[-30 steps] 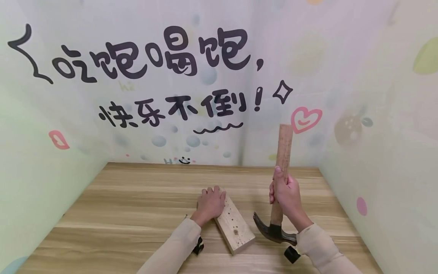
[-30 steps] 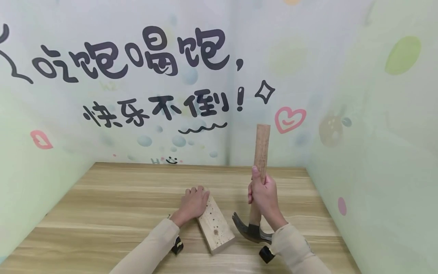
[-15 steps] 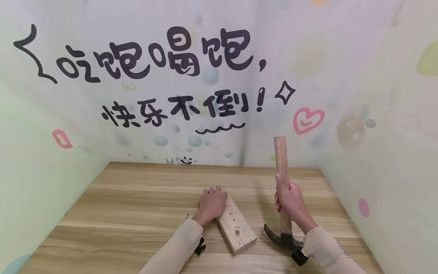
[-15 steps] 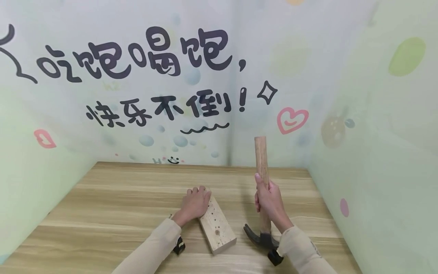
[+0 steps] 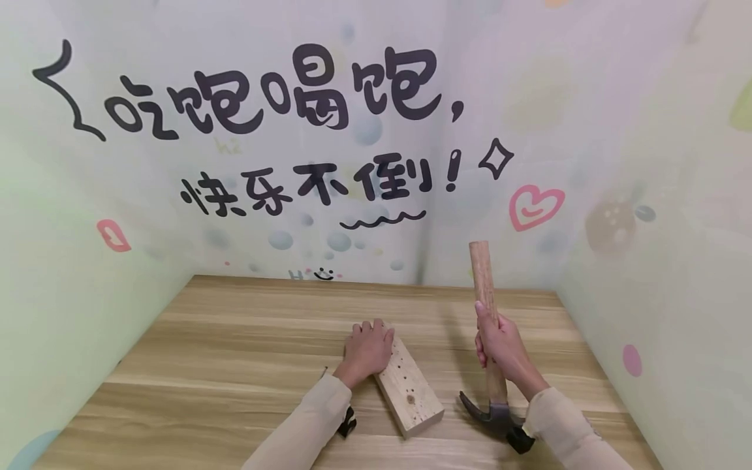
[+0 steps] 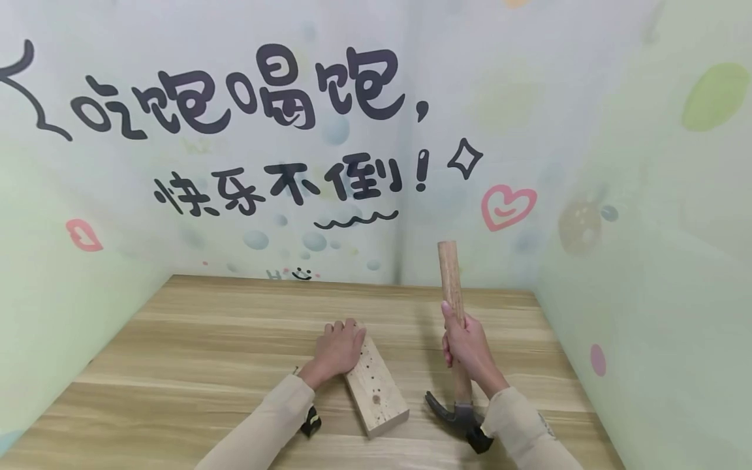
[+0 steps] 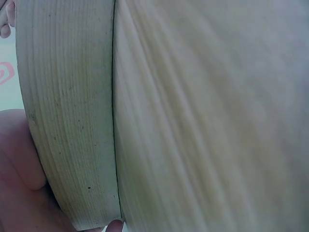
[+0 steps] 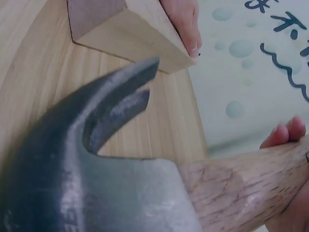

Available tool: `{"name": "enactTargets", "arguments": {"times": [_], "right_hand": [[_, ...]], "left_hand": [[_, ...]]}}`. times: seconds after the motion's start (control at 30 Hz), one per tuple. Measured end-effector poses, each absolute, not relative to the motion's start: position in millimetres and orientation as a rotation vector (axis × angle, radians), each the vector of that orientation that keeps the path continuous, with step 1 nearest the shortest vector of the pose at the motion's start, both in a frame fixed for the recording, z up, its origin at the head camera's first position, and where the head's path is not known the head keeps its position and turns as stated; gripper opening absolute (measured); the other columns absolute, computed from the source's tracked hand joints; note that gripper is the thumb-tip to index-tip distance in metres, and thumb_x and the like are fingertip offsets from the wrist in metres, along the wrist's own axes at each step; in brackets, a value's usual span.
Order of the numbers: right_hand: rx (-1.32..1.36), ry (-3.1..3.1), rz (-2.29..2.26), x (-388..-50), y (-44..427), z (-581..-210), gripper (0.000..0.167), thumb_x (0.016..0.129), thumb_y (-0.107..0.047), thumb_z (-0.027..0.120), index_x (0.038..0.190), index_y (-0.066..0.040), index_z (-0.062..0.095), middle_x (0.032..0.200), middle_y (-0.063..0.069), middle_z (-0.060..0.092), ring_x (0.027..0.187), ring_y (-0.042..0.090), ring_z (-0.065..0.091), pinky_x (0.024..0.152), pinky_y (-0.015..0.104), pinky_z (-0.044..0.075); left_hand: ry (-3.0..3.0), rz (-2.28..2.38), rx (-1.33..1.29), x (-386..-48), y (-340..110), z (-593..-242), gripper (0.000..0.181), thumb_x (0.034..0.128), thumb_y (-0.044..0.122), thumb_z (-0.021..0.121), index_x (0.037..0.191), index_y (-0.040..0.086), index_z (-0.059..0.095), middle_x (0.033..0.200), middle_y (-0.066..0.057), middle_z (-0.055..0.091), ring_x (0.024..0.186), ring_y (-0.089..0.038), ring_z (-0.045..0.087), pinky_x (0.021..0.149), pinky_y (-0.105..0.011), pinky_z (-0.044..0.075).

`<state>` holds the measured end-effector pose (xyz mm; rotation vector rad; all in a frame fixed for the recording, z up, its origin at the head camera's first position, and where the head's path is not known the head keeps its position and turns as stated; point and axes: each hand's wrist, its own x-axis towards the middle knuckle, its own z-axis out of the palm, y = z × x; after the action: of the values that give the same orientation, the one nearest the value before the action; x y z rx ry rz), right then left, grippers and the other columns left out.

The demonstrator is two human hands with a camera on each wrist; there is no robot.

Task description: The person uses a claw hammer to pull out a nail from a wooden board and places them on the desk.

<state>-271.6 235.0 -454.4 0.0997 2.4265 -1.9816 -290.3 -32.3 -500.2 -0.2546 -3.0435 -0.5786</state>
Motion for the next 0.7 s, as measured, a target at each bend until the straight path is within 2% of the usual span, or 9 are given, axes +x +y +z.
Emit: {"name": "enactTargets", "arguments": {"times": [0.33,0.7], "right_hand": [[0.085,2.353,-1.960,-287.2,244.4,-463.7,0.064,0.098,-0.064,0.042,0.091,-0.001,0.041,0.056,0.004,0.052,0.042,0.015,0.050,0.041,0.032,0.047],[0.073,2.326,-1.877,-298.7,244.1,-472.7,0.062,0.097,-0.064,0.043,0.093,-0.003,0.042,0.060,0.005,0.054,0.046,0.015,0.052,0.046,0.033,0.051]], "left_hand": [[-3.040,-0.609,-0.229,-291.4,-32.1,-501.1,0.047,0.1074,0.041,0.033,0.129,0.003,0.052,0.116,-0.022,0.057,0.106,-0.038,0.050,0.084,-0.054,0.045],[-3.033,-0.599,-0.227,-291.8,-31.3,-501.5,0.045,0.1071,0.039,0.035,0.127,0.003,0.052,0.114,-0.022,0.057,0.104,-0.038,0.050,0.082,-0.055,0.045]]}}
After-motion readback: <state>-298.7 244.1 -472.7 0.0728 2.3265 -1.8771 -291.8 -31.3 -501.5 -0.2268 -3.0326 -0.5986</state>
